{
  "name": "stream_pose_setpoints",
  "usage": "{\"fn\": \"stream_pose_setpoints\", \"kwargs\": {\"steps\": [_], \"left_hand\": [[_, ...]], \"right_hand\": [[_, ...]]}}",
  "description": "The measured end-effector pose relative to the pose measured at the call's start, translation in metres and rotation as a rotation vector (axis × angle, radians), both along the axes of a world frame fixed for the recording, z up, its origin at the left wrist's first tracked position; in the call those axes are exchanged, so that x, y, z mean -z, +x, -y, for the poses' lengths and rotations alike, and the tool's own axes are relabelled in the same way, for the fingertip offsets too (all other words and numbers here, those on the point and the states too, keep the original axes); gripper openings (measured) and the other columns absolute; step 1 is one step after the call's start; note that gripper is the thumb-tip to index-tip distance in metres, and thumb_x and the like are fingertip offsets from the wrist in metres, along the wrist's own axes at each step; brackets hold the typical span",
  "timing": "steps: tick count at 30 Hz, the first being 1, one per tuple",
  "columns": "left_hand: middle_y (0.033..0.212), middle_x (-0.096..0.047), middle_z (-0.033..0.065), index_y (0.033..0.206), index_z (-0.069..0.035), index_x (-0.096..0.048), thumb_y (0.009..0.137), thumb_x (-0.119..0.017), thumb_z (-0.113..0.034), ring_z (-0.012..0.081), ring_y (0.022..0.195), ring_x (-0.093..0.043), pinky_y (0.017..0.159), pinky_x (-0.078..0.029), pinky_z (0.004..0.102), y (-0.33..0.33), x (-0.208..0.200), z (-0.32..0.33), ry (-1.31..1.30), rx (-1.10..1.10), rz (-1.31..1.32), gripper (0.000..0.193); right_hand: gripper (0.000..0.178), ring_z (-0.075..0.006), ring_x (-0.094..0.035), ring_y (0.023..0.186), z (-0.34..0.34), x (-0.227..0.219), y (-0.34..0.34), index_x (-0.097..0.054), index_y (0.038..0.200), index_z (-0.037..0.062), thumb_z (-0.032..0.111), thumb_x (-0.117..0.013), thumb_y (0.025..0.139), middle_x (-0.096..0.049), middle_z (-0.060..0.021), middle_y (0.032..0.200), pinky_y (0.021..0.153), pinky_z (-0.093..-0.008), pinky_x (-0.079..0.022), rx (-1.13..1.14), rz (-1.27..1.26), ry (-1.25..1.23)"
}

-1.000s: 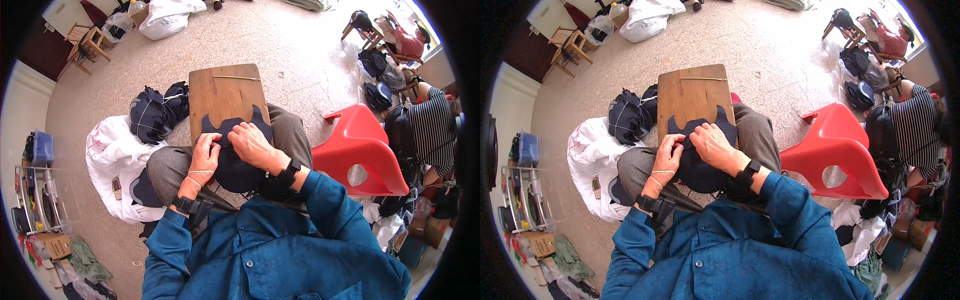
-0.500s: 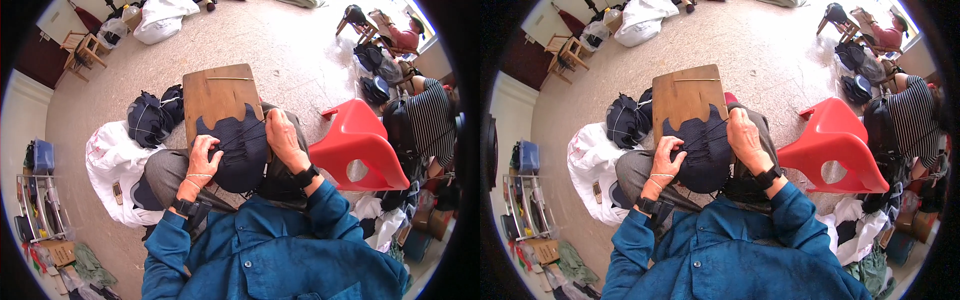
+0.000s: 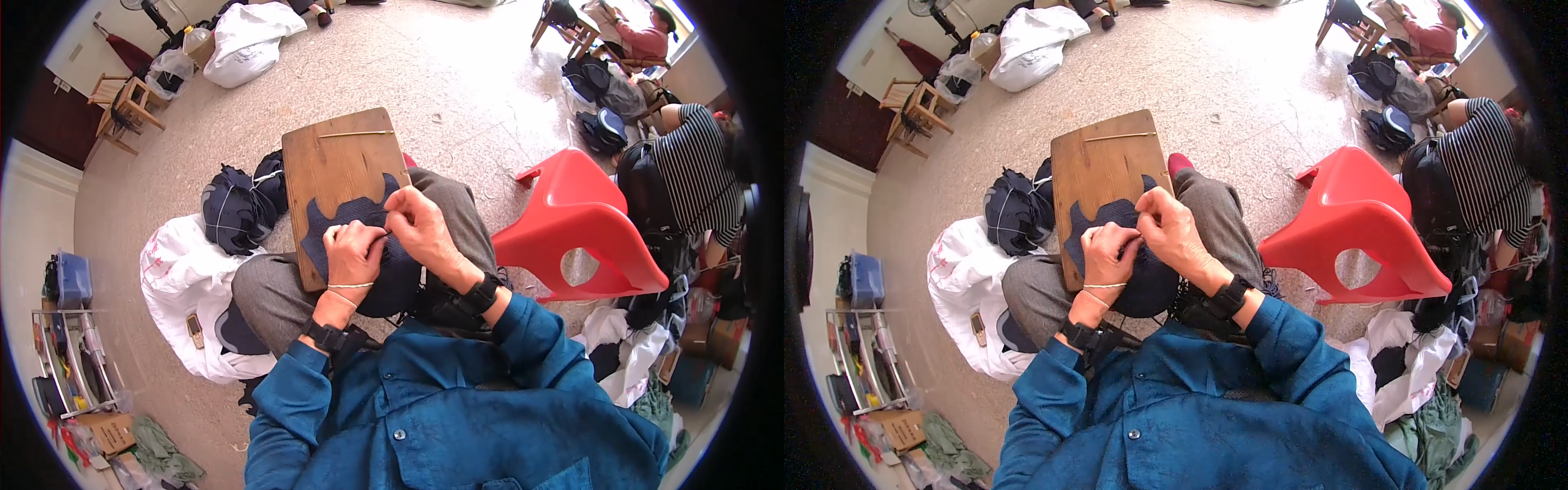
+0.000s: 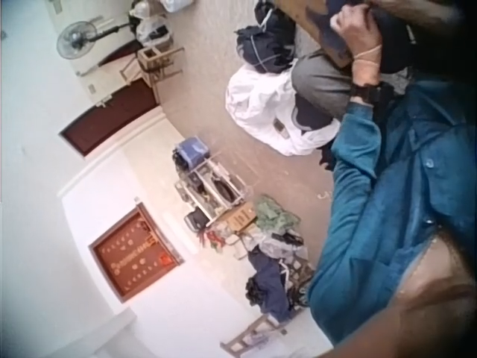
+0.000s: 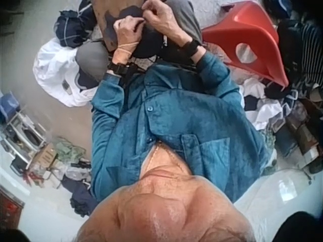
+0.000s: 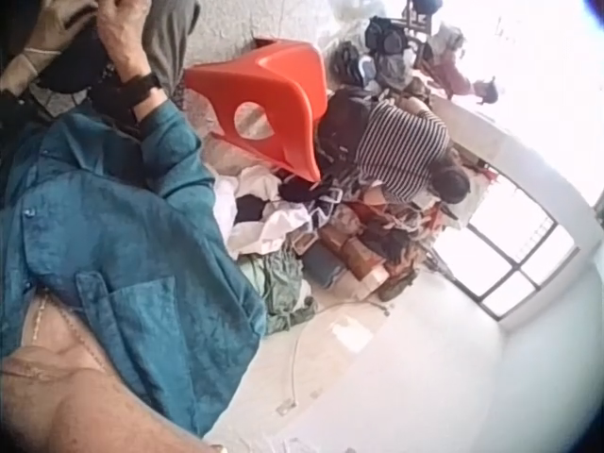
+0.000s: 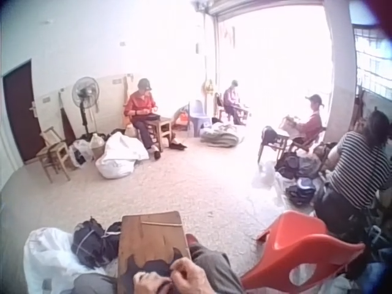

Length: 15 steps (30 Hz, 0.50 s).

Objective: Hand-stitching and threading a shoe upper component on a wooden board.

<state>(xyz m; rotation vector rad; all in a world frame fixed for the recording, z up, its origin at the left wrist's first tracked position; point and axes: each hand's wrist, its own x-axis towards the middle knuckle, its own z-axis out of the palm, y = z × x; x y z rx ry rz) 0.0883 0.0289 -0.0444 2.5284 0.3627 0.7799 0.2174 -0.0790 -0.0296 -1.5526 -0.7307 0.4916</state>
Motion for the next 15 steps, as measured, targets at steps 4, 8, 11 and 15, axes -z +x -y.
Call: {"fn": "stream_pose_setpoints", "kwargs": {"steps": [4,8,11,15], "left_hand": [[0.077,-0.064,0.0044,0.085,-0.007,-0.072,0.085,-0.076,-0.006,0.0178,0.065,-0.062,0.067,-0.047,0.0331,-0.016,-0.003,-0.015,-0.294,-0.086,0.039,0.005],[0.072,-0.064,0.0008,0.089,-0.002,-0.073,0.089,-0.076,-0.004,0.0062,0.059,-0.056,0.056,-0.046,0.0244,-0.032,0.016,-0.030,-0.585,-0.197,0.070,0.003],[0.072,-0.065,-0.0010,0.091,-0.001,-0.073,0.090,-0.075,-0.005,0.0048,0.060,-0.055,0.057,-0.046,0.0231,-0.031,0.018,-0.030,-0.679,-0.215,0.065,0.004],[0.069,-0.062,-0.0042,0.090,-0.001,-0.071,0.093,-0.075,-0.007,0.0036,0.060,-0.054,0.057,-0.045,0.0221,-0.031,0.020,-0.037,-0.771,-0.272,0.111,0.008]], "right_hand": [[0.013,-0.0098,-0.061,0.071,0.010,0.001,0.012,-0.065,0.104,0.0028,0.003,-0.056,0.096,-0.065,-0.0025,0.078,0.067,-0.0262,-0.051,-0.073,-0.381,0.073],[0.026,-0.0161,-0.068,0.098,0.021,0.002,0.017,-0.062,0.125,0.0000,0.005,-0.051,0.102,-0.070,-0.0094,0.109,0.086,-0.0288,-0.054,-0.262,-0.688,0.135],[0.034,-0.0194,-0.067,0.111,0.025,0.003,0.015,-0.056,0.135,-0.0025,0.007,-0.054,0.103,-0.068,-0.0145,0.123,0.094,-0.0318,-0.054,-0.346,-0.758,0.215],[0.038,-0.0230,-0.066,0.117,0.025,-0.002,0.017,-0.053,0.138,-0.0049,0.010,-0.057,0.103,-0.066,-0.0178,0.128,0.101,-0.0354,-0.054,-0.438,-0.789,0.287]]}}
